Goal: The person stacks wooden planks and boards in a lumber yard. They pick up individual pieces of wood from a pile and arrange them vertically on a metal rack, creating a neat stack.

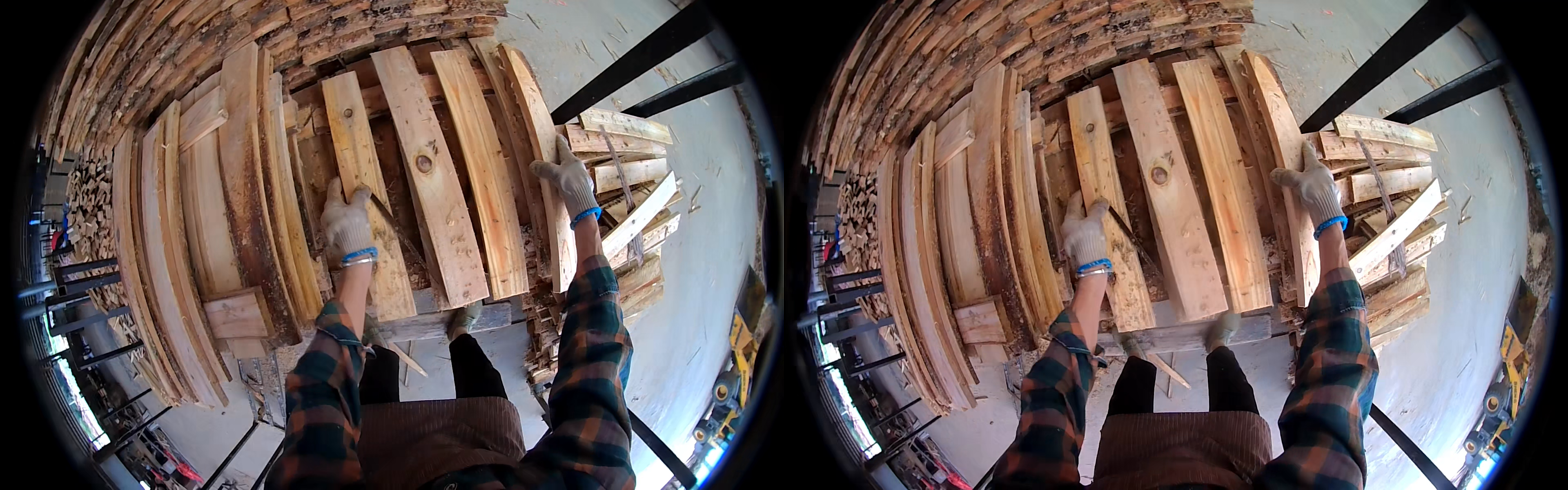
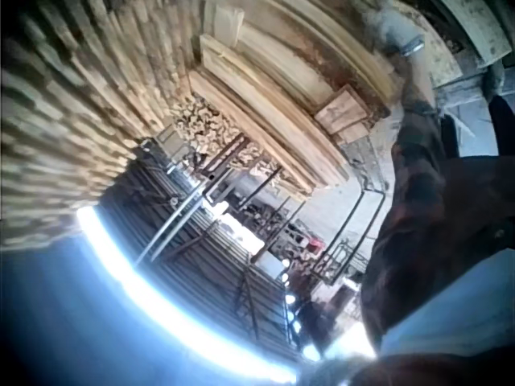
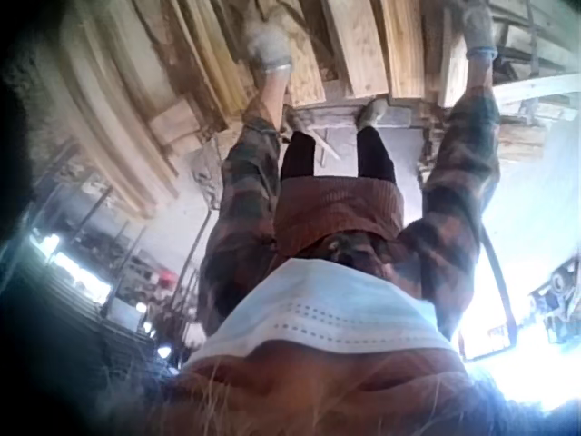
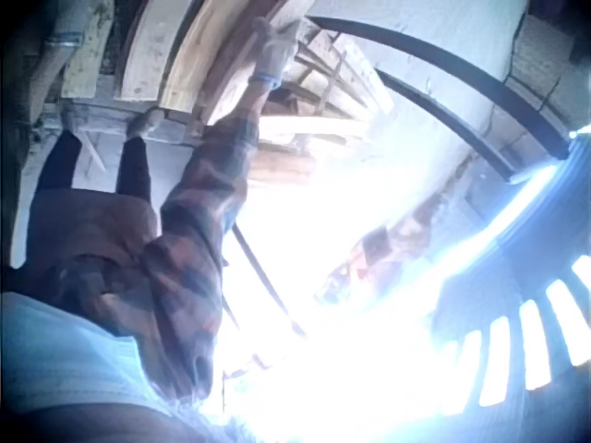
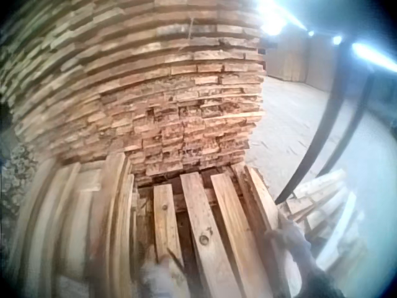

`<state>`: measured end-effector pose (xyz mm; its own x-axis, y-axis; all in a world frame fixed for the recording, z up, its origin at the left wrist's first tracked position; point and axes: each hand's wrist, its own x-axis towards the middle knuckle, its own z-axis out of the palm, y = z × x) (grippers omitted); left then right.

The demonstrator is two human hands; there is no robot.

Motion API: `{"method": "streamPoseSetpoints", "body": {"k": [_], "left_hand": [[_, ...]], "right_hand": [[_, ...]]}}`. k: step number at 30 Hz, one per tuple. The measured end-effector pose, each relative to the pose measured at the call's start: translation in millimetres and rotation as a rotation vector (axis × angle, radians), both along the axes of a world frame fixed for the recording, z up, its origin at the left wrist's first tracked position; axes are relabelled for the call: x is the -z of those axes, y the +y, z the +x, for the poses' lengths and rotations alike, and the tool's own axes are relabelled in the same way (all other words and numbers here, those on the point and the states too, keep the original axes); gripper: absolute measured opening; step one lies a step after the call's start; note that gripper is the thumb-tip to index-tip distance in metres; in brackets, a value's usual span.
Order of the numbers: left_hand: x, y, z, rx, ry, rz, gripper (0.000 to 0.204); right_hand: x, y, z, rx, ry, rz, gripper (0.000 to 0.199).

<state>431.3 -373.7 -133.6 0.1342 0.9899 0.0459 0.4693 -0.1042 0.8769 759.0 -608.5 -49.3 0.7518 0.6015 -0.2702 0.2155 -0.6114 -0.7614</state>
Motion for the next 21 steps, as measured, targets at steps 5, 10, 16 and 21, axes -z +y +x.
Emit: {"method": "streamPoseSetpoints", "body": {"k": [5,10,16,21], "left_hand": [[-75,-132,-46,0.282,-0.063,-0.036,0.051],[-62,-200,-167,0.134,-0.254,-0.581,0.042],[-75,-202,-168,0.157,-0.179,-0.453,0.045],[-106,-159,-126,0.124,-0.042,-0.469,0.052]], "right_hand": [[19,5,-12,0.014,-0.102,-0.094,0.114],[8,52,-61,-0.100,-0.142,-0.138,0.116],[9,72,-94,-0.101,-0.013,-0.210,0.120],[-10,67,-83,-0.005,-0.054,-0.236,0.108]]}}
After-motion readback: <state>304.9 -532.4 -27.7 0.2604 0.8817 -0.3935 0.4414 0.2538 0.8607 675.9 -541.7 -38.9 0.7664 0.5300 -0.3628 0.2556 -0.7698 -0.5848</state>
